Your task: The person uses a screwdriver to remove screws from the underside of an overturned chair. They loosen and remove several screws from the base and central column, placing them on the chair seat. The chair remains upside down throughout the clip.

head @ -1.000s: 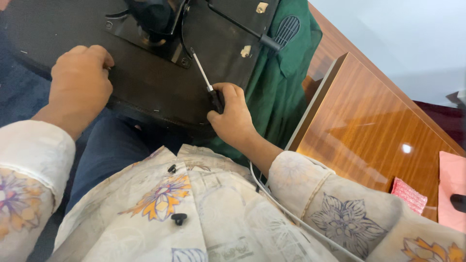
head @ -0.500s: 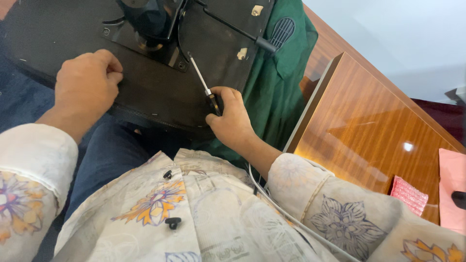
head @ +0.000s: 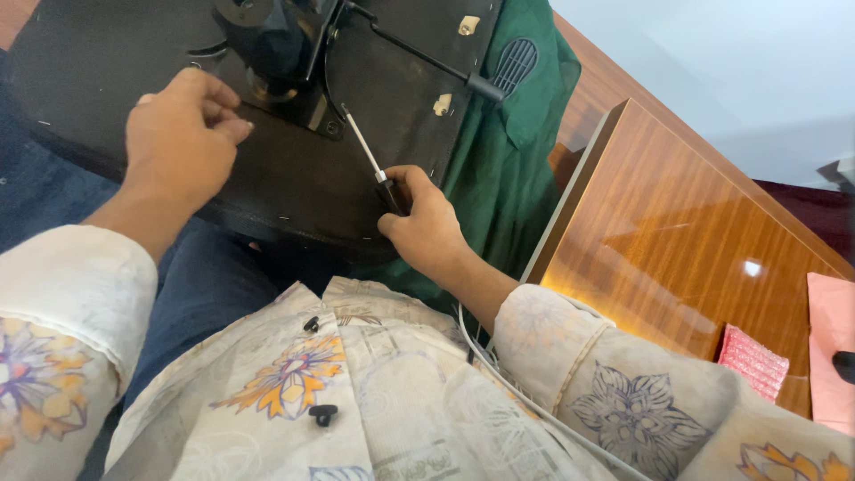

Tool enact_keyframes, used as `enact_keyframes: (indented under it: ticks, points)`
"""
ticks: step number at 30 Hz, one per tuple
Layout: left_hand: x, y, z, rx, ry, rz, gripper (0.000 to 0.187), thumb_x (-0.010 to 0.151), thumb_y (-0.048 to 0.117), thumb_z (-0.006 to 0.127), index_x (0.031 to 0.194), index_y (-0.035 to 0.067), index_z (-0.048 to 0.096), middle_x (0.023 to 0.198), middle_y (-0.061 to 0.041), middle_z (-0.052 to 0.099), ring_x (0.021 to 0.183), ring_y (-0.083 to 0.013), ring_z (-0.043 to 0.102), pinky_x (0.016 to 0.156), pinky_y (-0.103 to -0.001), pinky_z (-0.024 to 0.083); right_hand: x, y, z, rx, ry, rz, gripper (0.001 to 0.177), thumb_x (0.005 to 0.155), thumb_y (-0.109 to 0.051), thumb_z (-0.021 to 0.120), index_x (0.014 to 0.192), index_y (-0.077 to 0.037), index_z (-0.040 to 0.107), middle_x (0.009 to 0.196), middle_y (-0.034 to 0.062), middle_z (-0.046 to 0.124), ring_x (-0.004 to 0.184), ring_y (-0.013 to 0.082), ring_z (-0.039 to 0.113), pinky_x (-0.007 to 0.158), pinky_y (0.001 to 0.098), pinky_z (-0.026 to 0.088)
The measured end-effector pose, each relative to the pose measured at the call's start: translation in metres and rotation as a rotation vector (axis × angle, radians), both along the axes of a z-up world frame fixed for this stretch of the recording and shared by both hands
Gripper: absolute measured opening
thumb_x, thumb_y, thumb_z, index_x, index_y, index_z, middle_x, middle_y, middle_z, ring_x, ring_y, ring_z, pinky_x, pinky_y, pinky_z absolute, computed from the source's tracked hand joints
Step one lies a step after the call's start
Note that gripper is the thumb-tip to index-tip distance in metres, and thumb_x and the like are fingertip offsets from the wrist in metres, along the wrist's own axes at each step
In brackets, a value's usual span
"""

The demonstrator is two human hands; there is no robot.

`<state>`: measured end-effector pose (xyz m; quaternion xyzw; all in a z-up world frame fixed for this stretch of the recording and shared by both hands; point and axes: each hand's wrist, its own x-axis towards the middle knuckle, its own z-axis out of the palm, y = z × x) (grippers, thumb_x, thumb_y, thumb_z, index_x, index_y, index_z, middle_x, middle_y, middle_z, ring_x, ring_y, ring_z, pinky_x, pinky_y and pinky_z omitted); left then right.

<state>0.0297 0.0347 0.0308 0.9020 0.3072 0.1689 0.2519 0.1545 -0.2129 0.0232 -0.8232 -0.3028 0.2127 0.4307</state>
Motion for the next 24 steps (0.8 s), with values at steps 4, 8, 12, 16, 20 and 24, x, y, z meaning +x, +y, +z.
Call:
enact_keyframes:
  ticks: [4,8,12,16,20,24]
  points:
    - [0.014,-0.021,0.008,-0.24,-0.059,0.015,0.025,0.095,0.018,0.072,0.118,0.009,0.066,0.108,-0.008,0.073,0.103,-0.0233,0.068,0.09,-0.039,0.05,0.002,0.01,0.013,0.016,0.386,-0.073,0.037,0.083,-0.006,0.07,0.119,-0.003,0.061,0.083,0.0087,0.066,0.058,0.0152,0.061,0.052,0.0297,0.05]
    - [0.028,-0.052,0.011,-0.352,-0.099,0.001,0.026,0.092,0.016,0.073,0.116,0.008,0.067,0.106,-0.009,0.074,0.1,-0.0226,0.071,0.089,-0.039,0.054,0.002,0.023,0.025,0.097,0.467,-0.069,0.029,0.089,-0.011,0.073,0.114,0.002,0.067,0.079,0.0085,0.062,0.05,0.0124,0.057,0.045,0.0263,0.046]
    - [0.036,-0.076,0.01,-0.483,-0.086,-0.012,0.025,0.089,0.014,0.073,0.113,0.008,0.067,0.104,-0.008,0.074,0.097,-0.0211,0.072,0.086,-0.037,0.056,0.006,0.031,0.03,0.192,0.565,-0.086,0.037,0.085,-0.012,0.072,0.12,-0.003,0.065,0.086,0.0017,0.07,0.051,0.0102,0.058,0.045,0.0251,0.049]
    - [0.036,-0.083,0.009,-0.532,-0.081,-0.039,0.022,0.092,0.012,0.068,0.114,0.009,0.067,0.103,-0.006,0.075,0.095,-0.0183,0.072,0.085,-0.034,0.056,0.013,0.035,0.029,0.172,0.616,0.003,0.034,0.088,-0.014,0.074,0.119,-0.001,0.068,0.086,0.0039,0.07,0.052,0.0102,0.059,0.047,0.0247,0.048]
    - [0.035,-0.078,0.009,-0.562,-0.072,-0.031,0.023,0.093,0.011,0.067,0.115,0.008,0.067,0.105,-0.007,0.074,0.097,-0.0184,0.071,0.086,-0.034,0.056,0.02,0.042,0.022,0.218,0.665,0.012,0.026,0.088,-0.012,0.075,0.11,0.001,0.069,0.085,0.0075,0.07,0.054,0.0114,0.06,0.048,0.0257,0.049]
    - [0.027,-0.071,0.003,-0.666,-0.114,-0.057,0.029,0.092,0.01,0.065,0.121,0.009,0.065,0.112,-0.006,0.075,0.102,-0.0172,0.071,0.089,-0.034,0.056,0.028,0.054,0.013,0.23,0.691,-0.027,0.016,0.089,-0.009,0.075,0.101,0.0,0.068,0.083,0.0094,0.071,0.054,0.0127,0.06,0.049,0.0278,0.051]
